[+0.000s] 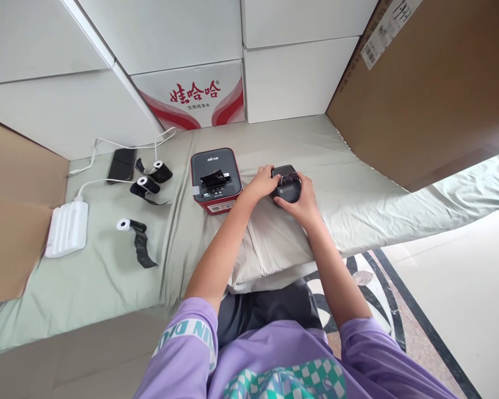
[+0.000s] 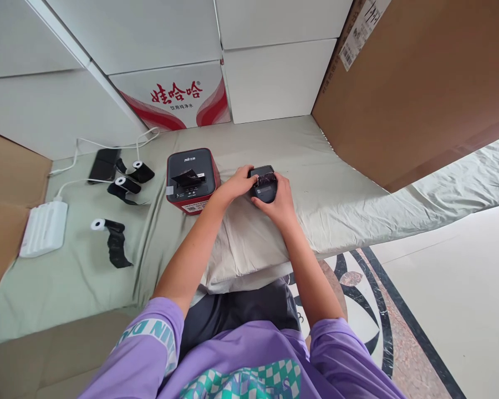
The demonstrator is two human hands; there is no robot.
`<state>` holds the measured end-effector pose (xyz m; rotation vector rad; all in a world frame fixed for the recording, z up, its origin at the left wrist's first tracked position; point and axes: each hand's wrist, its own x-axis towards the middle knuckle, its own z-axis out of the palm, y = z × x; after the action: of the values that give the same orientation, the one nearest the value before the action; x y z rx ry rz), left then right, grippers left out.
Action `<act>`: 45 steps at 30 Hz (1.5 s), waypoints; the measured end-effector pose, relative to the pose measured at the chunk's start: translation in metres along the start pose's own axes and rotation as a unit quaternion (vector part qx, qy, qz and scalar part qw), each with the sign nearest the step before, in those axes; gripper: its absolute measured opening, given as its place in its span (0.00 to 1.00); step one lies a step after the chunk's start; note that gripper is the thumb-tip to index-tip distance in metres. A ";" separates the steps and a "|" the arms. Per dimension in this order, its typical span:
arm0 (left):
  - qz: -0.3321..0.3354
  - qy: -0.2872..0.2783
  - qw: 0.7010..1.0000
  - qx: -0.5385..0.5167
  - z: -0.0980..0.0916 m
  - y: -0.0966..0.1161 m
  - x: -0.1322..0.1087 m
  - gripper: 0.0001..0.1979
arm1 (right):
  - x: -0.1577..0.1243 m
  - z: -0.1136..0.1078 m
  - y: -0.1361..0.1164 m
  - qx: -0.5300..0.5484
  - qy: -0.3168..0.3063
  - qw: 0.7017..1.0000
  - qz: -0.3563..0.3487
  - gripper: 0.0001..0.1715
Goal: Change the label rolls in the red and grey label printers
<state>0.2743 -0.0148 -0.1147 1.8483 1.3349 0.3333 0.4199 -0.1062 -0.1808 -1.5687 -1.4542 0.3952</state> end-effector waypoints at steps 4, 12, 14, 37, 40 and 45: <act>0.003 0.001 0.998 -0.066 0.005 -0.009 0.003 0.28 | 0.001 0.001 0.001 0.002 0.008 1.000 0.000 0.51; 0.013 0.042 0.993 -0.111 0.015 -0.027 0.018 0.29 | 0.003 -0.002 0.004 0.005 0.021 1.000 0.000 0.41; 0.019 0.049 0.993 -0.108 0.017 -0.029 0.018 0.27 | 0.004 -0.004 0.004 0.006 0.021 1.000 0.006 0.38; 0.055 0.185 0.976 -0.098 0.050 -0.027 -0.012 0.27 | -0.007 0.012 0.006 -0.108 0.040 0.992 -0.048 0.58; 0.096 0.213 0.968 -0.088 0.050 -0.015 -0.023 0.26 | -0.006 0.016 0.008 -0.114 0.054 0.990 -0.058 0.58; 0.247 0.237 0.939 -0.039 0.010 0.021 -0.074 0.22 | 0.006 0.016 0.015 -0.112 0.086 0.990 -0.016 0.65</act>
<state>0.2650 -0.0867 -0.0880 2.0988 1.1072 1.1383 0.4183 -0.0922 -0.1991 -1.7084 -1.4256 0.0750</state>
